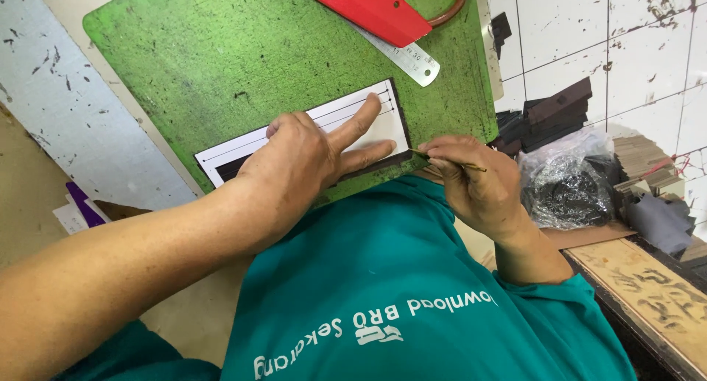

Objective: Assembling and trimming leather wallet components using a utility knife, scissors, and a ruler

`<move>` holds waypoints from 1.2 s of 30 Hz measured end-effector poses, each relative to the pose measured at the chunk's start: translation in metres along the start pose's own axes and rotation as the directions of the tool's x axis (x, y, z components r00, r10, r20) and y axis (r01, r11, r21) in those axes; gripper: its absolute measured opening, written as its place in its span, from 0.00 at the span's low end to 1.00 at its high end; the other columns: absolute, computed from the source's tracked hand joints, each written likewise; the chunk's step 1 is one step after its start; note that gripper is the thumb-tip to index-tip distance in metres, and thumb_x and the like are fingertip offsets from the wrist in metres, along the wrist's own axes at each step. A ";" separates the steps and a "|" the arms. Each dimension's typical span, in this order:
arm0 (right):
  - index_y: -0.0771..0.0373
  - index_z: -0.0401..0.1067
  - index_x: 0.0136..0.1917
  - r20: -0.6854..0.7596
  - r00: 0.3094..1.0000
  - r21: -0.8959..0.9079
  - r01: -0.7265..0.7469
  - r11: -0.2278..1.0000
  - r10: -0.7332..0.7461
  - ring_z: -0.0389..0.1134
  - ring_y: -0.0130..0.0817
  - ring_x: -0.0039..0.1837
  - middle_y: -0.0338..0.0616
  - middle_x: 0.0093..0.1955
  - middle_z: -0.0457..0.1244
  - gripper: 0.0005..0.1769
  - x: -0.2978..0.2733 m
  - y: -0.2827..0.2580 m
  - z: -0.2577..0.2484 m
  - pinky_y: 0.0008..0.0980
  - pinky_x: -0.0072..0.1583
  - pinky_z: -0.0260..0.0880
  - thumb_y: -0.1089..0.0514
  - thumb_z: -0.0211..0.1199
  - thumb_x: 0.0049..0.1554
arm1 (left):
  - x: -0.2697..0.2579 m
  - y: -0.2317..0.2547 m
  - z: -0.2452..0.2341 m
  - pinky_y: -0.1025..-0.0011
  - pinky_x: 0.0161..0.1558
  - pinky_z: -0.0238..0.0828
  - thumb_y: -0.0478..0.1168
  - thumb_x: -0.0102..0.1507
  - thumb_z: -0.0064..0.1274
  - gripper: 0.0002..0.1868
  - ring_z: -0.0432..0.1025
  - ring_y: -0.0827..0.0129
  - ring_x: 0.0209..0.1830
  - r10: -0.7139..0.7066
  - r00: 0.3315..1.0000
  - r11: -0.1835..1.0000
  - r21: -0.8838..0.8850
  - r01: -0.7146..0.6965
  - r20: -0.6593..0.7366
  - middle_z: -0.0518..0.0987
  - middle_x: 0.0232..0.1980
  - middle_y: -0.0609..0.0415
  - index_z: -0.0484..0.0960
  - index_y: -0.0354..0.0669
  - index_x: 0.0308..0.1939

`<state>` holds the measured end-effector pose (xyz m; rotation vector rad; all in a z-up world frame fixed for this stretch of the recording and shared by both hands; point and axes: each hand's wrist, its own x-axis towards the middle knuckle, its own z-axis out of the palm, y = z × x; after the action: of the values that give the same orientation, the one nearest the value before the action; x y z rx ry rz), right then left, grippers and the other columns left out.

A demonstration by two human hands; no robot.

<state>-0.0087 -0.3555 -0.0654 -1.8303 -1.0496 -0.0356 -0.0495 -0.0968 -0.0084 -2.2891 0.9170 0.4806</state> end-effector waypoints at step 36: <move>0.76 0.69 0.56 -0.134 0.988 -0.031 0.068 0.997 -0.072 0.74 0.57 0.54 0.63 0.50 0.68 0.04 0.065 0.021 0.025 0.46 0.58 0.79 0.73 0.57 0.67 | 0.008 0.003 0.007 0.70 0.22 0.61 0.28 0.65 0.37 0.53 0.72 0.68 0.18 -0.006 1.000 0.995 -0.101 0.007 0.011 0.27 0.85 0.46 0.27 0.84 0.80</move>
<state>0.0360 -0.2984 -0.0648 -1.7878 -1.0216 -0.2143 -0.0472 -0.0979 -0.0192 -2.3772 0.8978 0.5472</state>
